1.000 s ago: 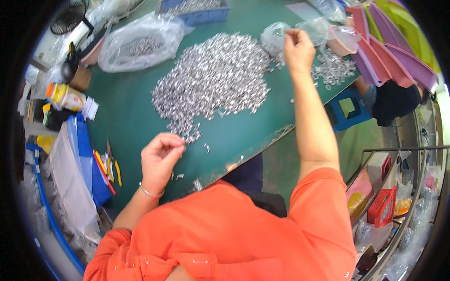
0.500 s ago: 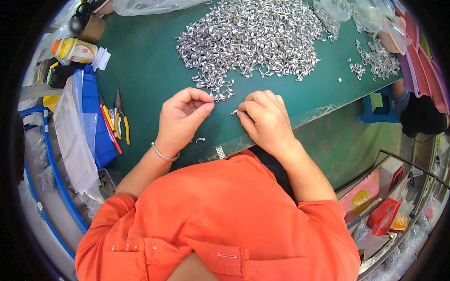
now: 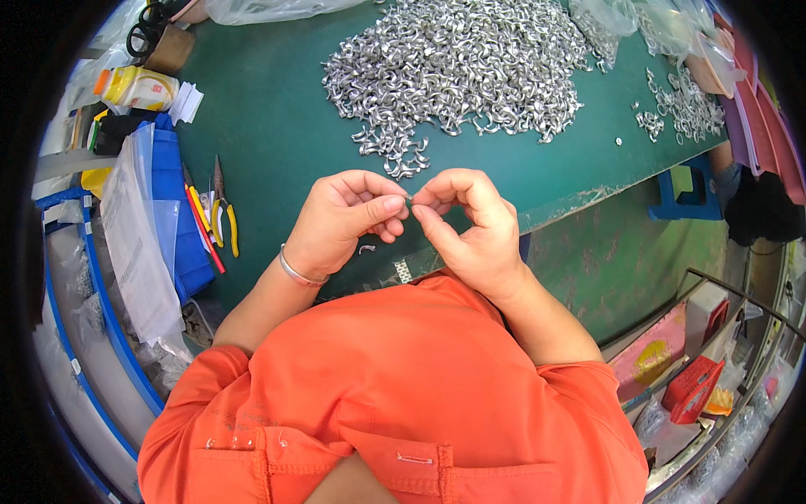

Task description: The person picks up small metal parts one at a time from a pile on the workstation and handles them by hand to inspect them.

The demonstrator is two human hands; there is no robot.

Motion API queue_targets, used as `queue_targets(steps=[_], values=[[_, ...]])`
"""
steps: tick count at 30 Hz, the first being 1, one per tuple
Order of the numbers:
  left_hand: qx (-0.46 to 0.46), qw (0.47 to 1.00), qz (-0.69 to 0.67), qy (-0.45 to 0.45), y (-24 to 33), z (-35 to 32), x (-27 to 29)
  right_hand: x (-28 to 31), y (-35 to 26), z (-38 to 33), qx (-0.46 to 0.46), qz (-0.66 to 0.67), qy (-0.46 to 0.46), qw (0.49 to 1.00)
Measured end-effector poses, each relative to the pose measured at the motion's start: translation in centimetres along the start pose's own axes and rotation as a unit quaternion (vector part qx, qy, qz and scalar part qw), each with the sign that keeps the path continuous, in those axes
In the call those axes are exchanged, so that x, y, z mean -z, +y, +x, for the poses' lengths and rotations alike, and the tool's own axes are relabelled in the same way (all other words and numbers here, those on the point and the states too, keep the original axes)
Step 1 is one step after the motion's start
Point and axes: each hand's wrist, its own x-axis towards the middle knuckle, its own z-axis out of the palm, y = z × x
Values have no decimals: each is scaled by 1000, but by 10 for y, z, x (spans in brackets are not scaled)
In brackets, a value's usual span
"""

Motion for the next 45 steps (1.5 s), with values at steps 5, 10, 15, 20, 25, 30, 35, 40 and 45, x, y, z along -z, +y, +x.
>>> queue_targets(steps=[5,10,15,20,25,30,35,40,45], values=[[-16,999,36,14,1,-1,-4,0,1,-2,-6,29,1,1000],[-84,994,67,9,0,-1,-7,0,-2,-2,-5,56,2,998],[-237,949,207,10,-7,-2,-4,1,-2,-2,10,81,-4,997],[-319,898,302,18,-4,-3,-6,1,-2,-3,18,115,-4,993],[-359,868,342,22,-1,-3,-6,0,-1,-4,38,138,-5,990],[-378,851,365,27,2,-3,-8,1,-1,-4,40,131,-7,991],[-358,833,415,81,7,-6,-3,5,-7,8,80,-136,-1,987],[-259,851,439,127,7,-20,12,14,8,29,147,-321,-50,934],[-238,815,523,68,-7,-27,19,-3,17,35,137,-346,-89,924]])
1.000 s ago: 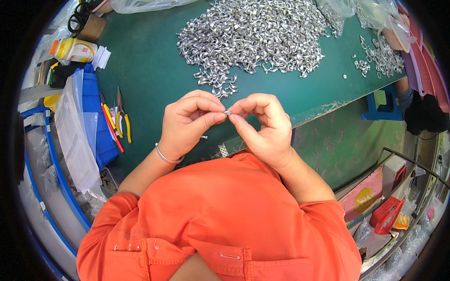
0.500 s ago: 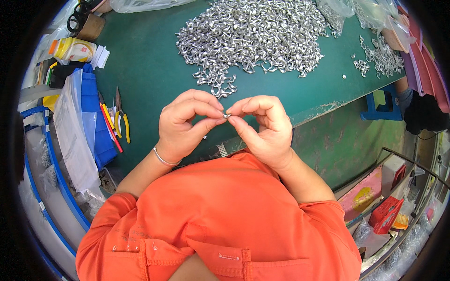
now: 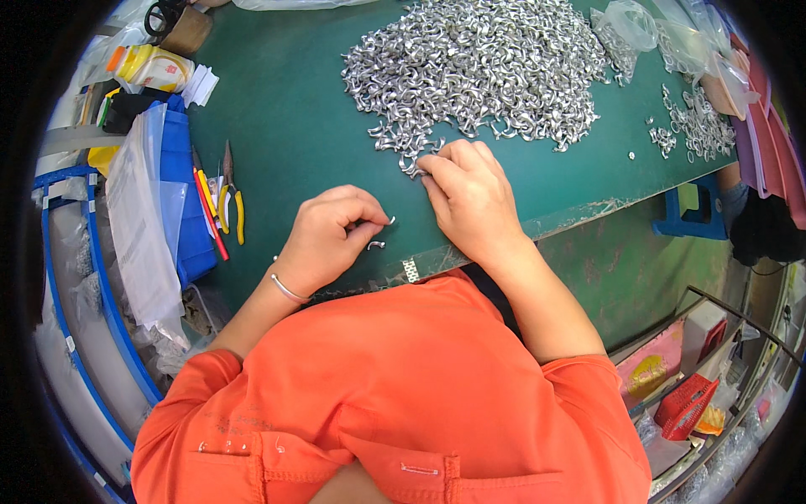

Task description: The person picks up small metal parts one at a time from a pile on the workstation and handles them by hand to inspect them.

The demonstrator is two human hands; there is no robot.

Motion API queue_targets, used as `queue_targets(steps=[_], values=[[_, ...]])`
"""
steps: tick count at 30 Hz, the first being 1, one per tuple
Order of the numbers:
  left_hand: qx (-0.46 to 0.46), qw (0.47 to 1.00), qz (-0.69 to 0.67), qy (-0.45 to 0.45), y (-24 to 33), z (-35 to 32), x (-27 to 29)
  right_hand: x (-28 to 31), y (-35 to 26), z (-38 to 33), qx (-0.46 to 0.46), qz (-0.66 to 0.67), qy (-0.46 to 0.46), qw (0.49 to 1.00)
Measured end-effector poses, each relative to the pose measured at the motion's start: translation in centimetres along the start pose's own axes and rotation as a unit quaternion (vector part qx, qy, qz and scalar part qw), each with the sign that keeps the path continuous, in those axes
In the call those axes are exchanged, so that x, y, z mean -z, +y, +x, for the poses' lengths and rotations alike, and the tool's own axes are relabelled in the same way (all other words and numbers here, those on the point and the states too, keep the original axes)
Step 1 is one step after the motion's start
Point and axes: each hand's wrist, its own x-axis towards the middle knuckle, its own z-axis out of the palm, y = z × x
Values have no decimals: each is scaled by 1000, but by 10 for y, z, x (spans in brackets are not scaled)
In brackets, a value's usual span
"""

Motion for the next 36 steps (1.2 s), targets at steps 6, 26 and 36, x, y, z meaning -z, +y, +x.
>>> queue_targets(steps=[6,26,36], values=[[-50,997,21,-48,-5,-2,4,-2,3,-3,-15,-10,12,1000],[158,961,-222,38,7,18,-8,-1,-7,-9,-54,165,56,983],[180,885,-429,-5,12,15,-8,4,-23,-19,-237,598,10,765]])
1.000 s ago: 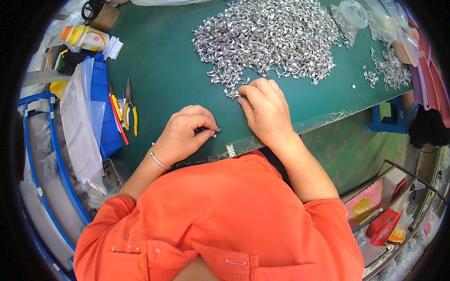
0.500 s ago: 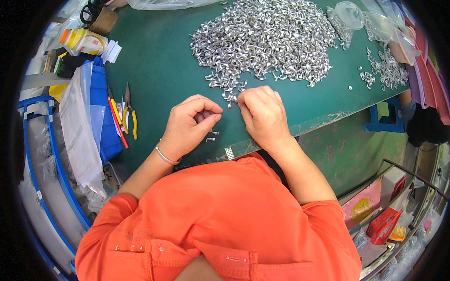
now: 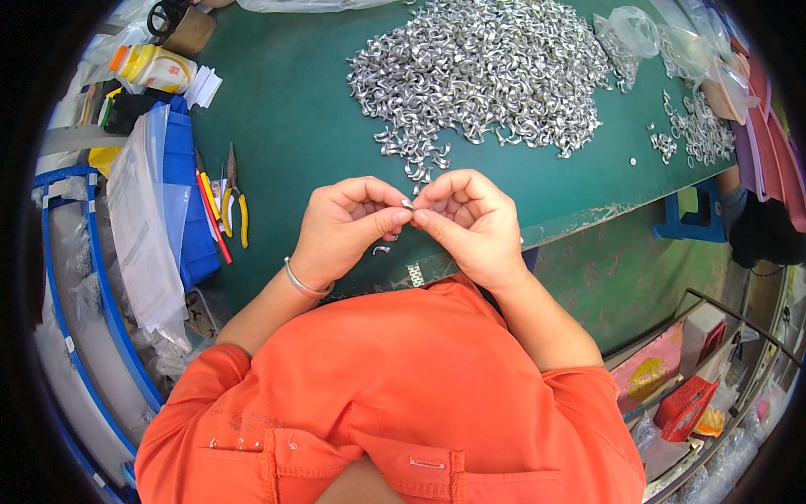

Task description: The person picks up small metal parts one at a time from a pile on the workstation and handles them by hand to inspect them.

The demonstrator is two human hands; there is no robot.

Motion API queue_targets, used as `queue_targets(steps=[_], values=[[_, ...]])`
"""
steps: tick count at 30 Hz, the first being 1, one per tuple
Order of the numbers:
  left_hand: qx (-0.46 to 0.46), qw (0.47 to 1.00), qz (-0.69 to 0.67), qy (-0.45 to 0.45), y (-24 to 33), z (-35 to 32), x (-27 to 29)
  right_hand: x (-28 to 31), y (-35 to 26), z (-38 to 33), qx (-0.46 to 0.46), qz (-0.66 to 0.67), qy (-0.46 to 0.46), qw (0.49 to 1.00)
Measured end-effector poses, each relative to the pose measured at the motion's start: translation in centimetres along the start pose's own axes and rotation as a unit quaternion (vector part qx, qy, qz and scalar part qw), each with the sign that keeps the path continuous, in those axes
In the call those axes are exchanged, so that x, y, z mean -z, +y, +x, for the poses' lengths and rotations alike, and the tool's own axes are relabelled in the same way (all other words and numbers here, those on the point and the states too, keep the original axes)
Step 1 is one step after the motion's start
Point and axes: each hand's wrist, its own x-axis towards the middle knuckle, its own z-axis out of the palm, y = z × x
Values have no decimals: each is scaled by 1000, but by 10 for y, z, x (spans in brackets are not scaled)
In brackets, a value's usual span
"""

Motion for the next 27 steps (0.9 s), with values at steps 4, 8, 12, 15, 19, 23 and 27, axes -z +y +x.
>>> queue_targets(steps=[4,8,12,15,19,23,27], values=[[-15,1000,19,4,1,-2,-1,-4,2,-4,21,7,14,1000],[-54,997,56,3,0,-3,-1,-3,9,-8,175,-174,-8,969],[-105,990,98,-11,-2,-4,0,-1,6,-8,272,-340,-27,900],[-123,986,109,-20,0,-5,-2,-9,10,-10,185,-158,39,969],[-118,990,79,-21,-2,-5,-2,-7,7,-11,185,-169,10,968],[-99,994,36,-18,-2,-5,-3,-6,8,-10,236,-195,17,952],[-79,996,31,-20,0,-5,-3,-8,7,-11,249,-193,36,948]])
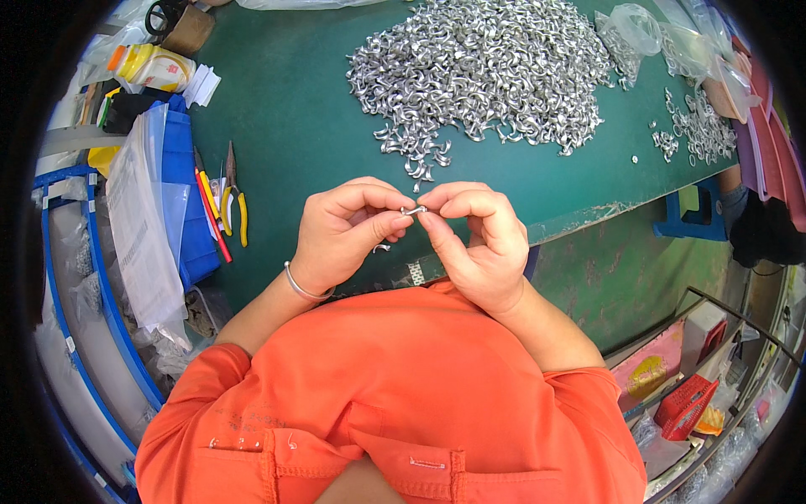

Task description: The person picks up small metal parts one at a time from a pile on the workstation and handles them by hand to inspect them.

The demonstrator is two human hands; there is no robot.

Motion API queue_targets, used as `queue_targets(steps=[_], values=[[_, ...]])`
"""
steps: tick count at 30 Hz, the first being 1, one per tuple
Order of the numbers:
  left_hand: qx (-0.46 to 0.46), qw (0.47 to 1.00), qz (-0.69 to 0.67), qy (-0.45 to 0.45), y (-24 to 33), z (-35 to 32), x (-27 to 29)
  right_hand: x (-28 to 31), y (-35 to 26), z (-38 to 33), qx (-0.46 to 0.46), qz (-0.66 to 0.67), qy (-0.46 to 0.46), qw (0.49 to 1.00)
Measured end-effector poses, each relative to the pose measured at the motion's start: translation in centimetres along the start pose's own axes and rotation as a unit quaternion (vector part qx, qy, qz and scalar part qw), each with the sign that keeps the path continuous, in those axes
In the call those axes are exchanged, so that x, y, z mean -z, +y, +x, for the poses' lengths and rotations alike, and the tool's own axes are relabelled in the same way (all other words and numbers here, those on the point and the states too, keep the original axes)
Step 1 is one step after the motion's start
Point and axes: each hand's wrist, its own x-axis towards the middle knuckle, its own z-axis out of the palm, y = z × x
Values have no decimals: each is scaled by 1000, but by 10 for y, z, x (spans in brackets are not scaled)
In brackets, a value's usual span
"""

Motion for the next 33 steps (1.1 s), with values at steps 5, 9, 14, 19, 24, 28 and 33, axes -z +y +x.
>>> queue_targets(steps=[5,9,14,19,24,28,33], values=[[2,999,-35,7,3,-1,-2,3,-1,4,79,-109,-31,990],[-62,996,66,21,3,-1,5,4,-5,13,108,-166,-60,978],[-106,938,327,37,9,-7,24,19,10,22,51,-314,-54,946],[-92,921,378,11,-1,-15,27,12,20,26,94,-325,-110,935],[26,967,247,62,-1,-16,22,11,30,24,98,-375,-139,911],[66,980,177,70,1,-14,21,9,28,24,90,-373,-129,915],[18,962,267,53,-3,-15,24,7,26,24,99,-382,-139,908]])
